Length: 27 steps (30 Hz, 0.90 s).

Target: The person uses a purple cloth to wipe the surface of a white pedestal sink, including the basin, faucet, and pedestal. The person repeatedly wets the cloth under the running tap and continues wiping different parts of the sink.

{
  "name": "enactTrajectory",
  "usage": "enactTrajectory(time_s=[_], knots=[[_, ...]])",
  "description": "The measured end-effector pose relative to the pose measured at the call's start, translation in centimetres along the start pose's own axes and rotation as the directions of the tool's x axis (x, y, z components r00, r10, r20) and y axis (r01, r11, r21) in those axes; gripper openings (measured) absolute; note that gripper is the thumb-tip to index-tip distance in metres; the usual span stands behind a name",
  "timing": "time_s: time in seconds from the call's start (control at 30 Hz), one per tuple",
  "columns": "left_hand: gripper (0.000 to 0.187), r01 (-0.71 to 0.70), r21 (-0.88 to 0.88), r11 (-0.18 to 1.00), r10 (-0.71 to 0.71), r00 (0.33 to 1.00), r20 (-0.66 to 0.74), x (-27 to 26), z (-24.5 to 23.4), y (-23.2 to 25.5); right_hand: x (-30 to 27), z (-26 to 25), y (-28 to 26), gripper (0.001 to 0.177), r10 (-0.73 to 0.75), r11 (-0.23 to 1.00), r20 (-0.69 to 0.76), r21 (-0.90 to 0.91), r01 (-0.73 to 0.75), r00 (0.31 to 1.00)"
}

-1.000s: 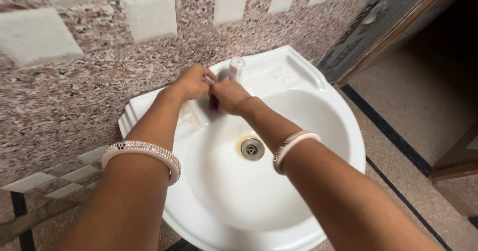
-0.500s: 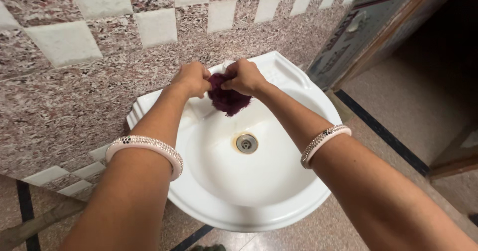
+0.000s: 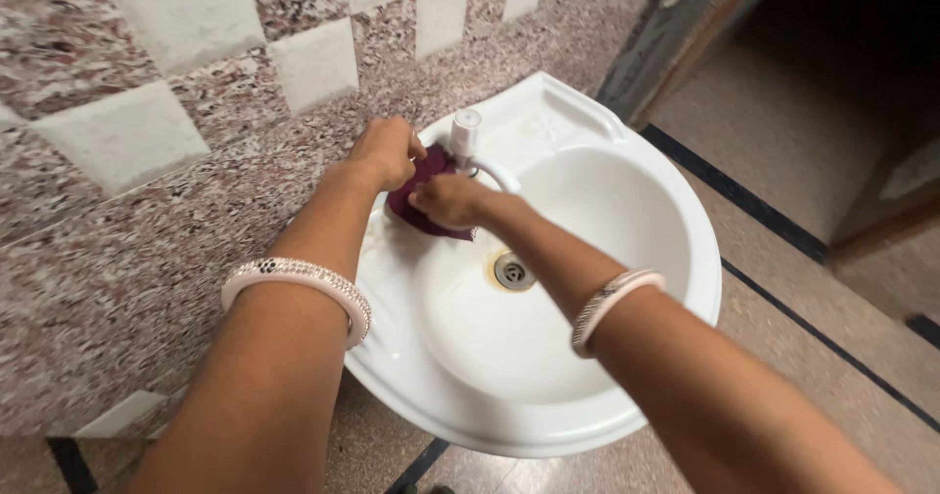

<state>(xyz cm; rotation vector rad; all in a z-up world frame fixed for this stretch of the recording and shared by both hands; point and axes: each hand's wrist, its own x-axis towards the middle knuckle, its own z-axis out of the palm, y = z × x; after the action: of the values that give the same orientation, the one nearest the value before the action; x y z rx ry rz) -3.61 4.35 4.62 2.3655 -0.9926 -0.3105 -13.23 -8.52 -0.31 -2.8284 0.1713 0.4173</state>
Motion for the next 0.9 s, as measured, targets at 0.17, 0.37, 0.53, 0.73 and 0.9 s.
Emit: enactTrajectory(time_s=[0.17,0.37,0.53,0.73,0.9], knots=[[0.028,-0.250,0.497,0.831,0.200,0.968,0.154,0.6,1.4,1.2,2.0,5.7,0.8,0.079,0.108,0.990,-0.214,-0.063,-0.124,0.971],[0.030,-0.413,0.673,0.614,0.380,0.902,0.207,3.0,4.2,-0.7,2.4,3.8,-0.4,0.081,0.255,0.958,-0.278,-0.058,-0.281,0.926],[0.037,-0.476,0.759,0.445,0.342,0.873,0.347,4.9,5.3,-1.5,2.8,2.1,-2.5,0.079,0.364,0.930,-0.169,0.006,-0.368,0.916],[0.046,-0.488,0.791,0.370,0.314,0.867,0.387,4.0,5.3,-1.8,2.7,3.4,-1.0,0.084,0.240,0.961,-0.259,-0.073,-0.266,0.936],[0.046,-0.472,0.746,0.470,0.279,0.881,0.382,0.5,6.2,-1.3,0.7,7.0,-1.6,0.081,0.305,0.951,-0.340,0.065,-0.301,0.890]])
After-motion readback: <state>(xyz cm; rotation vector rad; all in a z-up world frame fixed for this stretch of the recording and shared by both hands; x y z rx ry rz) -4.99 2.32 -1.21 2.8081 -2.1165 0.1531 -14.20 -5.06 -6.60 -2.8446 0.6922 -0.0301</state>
